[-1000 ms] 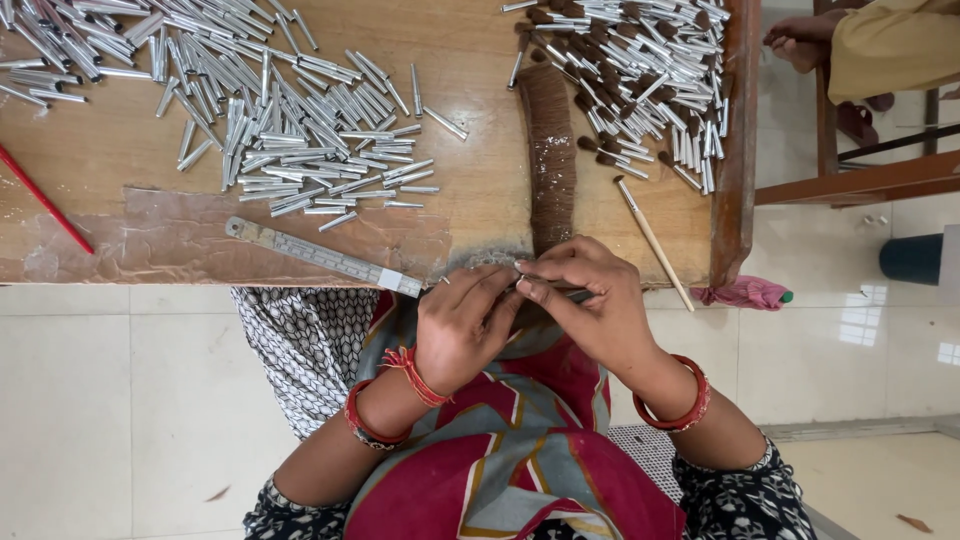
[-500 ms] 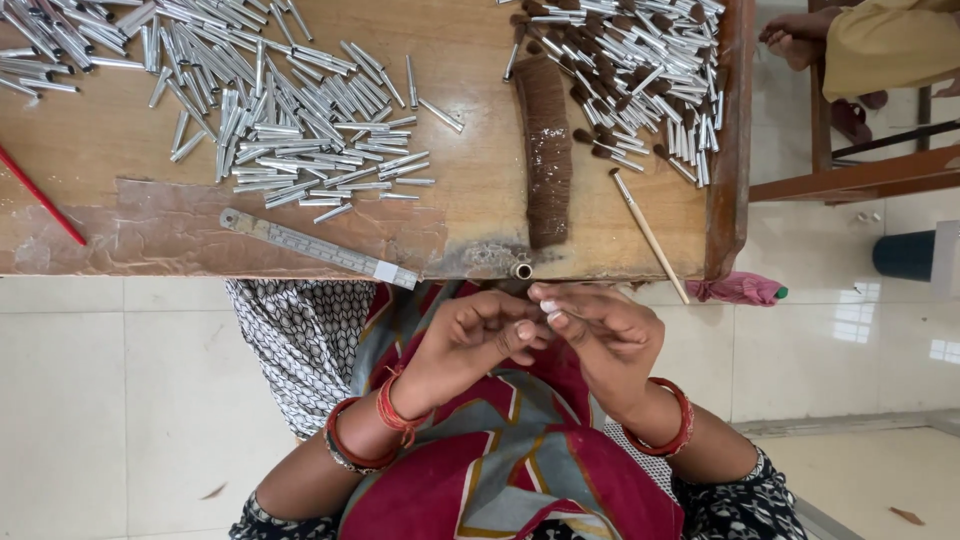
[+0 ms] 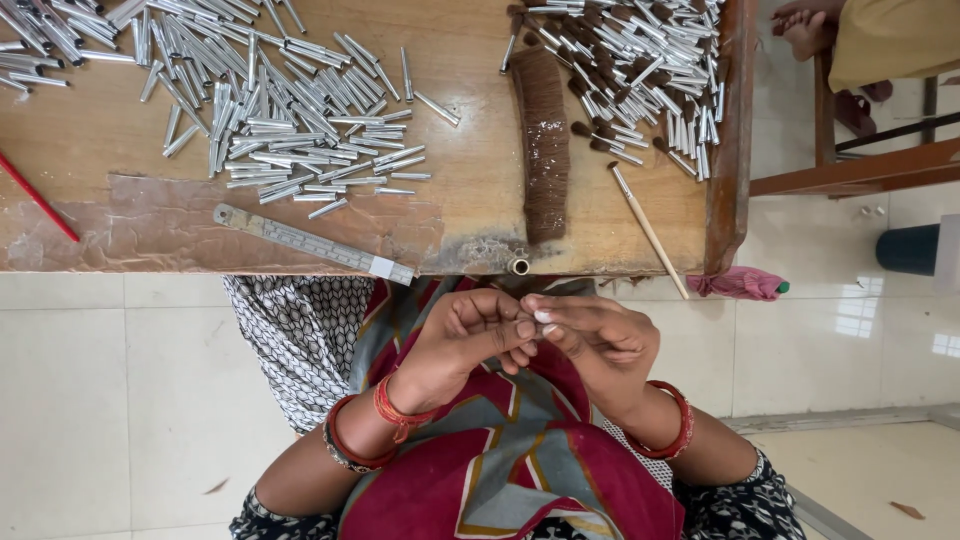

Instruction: The person sits at a workbench assembling cosmetic brushes. They pick up a metal ferrule tube, fit it onto a bristle head, dip the joined end into a hole in the bench holding adhesive, and set the assembled brush aside, repeating the cycle with the piles of parts on the bench.

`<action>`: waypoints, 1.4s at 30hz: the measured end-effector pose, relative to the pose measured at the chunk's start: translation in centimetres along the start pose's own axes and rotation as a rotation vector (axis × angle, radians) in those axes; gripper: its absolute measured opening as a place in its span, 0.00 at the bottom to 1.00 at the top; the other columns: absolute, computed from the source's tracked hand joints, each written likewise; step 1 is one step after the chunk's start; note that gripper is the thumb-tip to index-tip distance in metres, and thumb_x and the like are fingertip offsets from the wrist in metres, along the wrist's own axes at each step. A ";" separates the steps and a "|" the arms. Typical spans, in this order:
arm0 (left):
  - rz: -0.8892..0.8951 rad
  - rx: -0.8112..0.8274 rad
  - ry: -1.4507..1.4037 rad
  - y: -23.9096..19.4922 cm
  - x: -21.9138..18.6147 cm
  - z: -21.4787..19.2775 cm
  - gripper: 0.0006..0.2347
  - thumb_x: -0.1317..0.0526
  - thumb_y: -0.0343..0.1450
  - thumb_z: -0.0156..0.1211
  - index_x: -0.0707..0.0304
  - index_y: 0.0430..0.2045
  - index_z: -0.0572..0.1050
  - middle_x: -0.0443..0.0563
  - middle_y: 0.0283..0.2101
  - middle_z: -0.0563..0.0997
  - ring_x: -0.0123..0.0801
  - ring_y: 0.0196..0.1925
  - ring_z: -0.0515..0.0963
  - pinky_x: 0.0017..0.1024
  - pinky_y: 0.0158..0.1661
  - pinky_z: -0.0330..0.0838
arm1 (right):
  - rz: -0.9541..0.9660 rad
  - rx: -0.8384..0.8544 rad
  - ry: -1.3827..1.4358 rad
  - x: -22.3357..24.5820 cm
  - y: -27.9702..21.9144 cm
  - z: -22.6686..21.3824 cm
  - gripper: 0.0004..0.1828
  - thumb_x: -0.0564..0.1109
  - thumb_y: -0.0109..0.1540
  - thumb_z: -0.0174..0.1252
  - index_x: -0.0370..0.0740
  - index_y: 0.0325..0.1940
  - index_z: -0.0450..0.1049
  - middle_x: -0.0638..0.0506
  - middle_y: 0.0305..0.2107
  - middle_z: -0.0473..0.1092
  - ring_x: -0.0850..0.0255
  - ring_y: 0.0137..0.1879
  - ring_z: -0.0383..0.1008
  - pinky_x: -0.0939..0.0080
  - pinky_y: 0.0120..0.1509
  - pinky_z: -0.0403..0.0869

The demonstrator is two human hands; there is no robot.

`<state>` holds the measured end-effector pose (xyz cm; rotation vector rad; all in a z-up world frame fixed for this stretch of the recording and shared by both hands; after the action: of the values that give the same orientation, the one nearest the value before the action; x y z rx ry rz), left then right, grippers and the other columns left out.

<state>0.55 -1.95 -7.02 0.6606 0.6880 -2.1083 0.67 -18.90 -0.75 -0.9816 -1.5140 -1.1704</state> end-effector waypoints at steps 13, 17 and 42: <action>0.151 -0.093 0.461 -1.1 -3.1 1.2 0.03 0.70 0.74 0.62 0.73 0.36 0.78 0.46 0.30 0.81 0.18 0.30 0.80 0.18 0.30 0.78 | 0.306 0.315 -0.472 0.3 1.2 -0.6 0.24 0.34 0.56 0.69 0.35 0.57 0.80 0.46 0.37 0.80 0.62 0.30 0.76 0.65 0.37 0.74; 0.129 -0.083 0.492 -1.3 -3.4 1.6 0.04 0.68 0.73 0.63 0.72 0.35 0.77 0.45 0.30 0.82 0.18 0.30 0.80 0.18 0.29 0.77 | -0.193 0.307 -0.472 2.9 1.5 0.4 0.21 0.34 0.56 0.68 0.34 0.53 0.78 0.45 0.42 0.79 0.56 0.44 0.82 0.63 0.47 0.79; 0.692 -0.762 1.825 -4.6 -16.7 -4.1 0.06 0.68 0.65 0.66 0.66 0.29 0.74 0.58 0.35 0.75 0.55 0.39 0.77 0.45 0.39 0.72 | -0.340 0.058 -0.624 3.4 1.1 0.9 0.14 0.28 0.57 0.63 0.33 0.46 0.79 0.44 0.37 0.80 0.58 0.41 0.83 0.65 0.45 0.78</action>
<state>6.70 12.04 2.11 1.8724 1.6519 -0.0501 0.76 -17.68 2.75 -1.1426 -2.2677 -1.0907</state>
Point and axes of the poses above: each hand's wrist, its own y-axis towards the middle knuckle, its own z-axis out of the palm, x = y × z, the point moved 5 cm from there along y, towards the middle knuckle
